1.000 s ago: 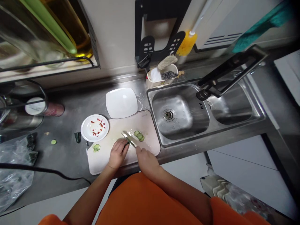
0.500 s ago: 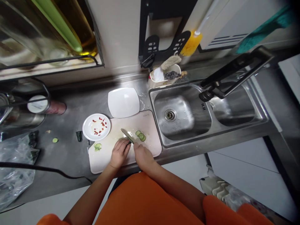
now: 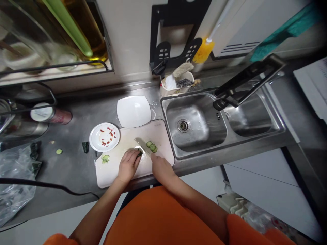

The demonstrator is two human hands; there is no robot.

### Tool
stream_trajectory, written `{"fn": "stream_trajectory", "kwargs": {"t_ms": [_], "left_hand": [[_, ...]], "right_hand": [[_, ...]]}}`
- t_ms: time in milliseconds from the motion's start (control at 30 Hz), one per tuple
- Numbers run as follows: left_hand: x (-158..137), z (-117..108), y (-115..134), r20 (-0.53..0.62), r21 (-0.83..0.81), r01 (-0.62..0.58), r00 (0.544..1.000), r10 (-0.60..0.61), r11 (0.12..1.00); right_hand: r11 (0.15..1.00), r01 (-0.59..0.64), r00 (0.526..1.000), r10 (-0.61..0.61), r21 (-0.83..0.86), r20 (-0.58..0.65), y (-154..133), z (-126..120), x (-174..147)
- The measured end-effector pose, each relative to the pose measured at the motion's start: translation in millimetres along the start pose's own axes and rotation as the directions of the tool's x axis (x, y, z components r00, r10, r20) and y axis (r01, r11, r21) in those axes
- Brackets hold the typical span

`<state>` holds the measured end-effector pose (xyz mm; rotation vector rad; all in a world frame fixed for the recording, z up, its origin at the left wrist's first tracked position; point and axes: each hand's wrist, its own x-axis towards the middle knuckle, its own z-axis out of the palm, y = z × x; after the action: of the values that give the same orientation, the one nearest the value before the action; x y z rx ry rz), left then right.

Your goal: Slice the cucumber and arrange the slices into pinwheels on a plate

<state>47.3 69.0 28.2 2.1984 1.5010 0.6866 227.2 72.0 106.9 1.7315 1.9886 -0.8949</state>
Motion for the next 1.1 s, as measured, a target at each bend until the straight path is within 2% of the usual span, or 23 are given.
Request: {"fn": "stream_trajectory", "kwargs": {"t_ms": [167, 433, 1100], "left_hand": [[-2.9, 0.7, -0.5, -0.014, -0.012, -0.021, 1.0, 0.02, 1.0], [-2.0, 0.5, 1.5, -0.054, -0.015, -0.028, 0.998, 0.027, 0.999], [-2.0, 1.8, -0.3, -0.05, -0.034, -0.001, 0.999, -0.001, 0.999]], "right_hand": [[0.998, 0.009, 1.0, -0.009, -0.057, 0.007, -7.7, -4.7, -14.3], [0.999, -0.009, 0.997, 0.012, -0.034, 0.082, -12.8, -10.7, -27.4], [0.999, 0.011, 0.996, -0.007, -0.043, 0.085, -14.4, -7.6, -22.2]]}}
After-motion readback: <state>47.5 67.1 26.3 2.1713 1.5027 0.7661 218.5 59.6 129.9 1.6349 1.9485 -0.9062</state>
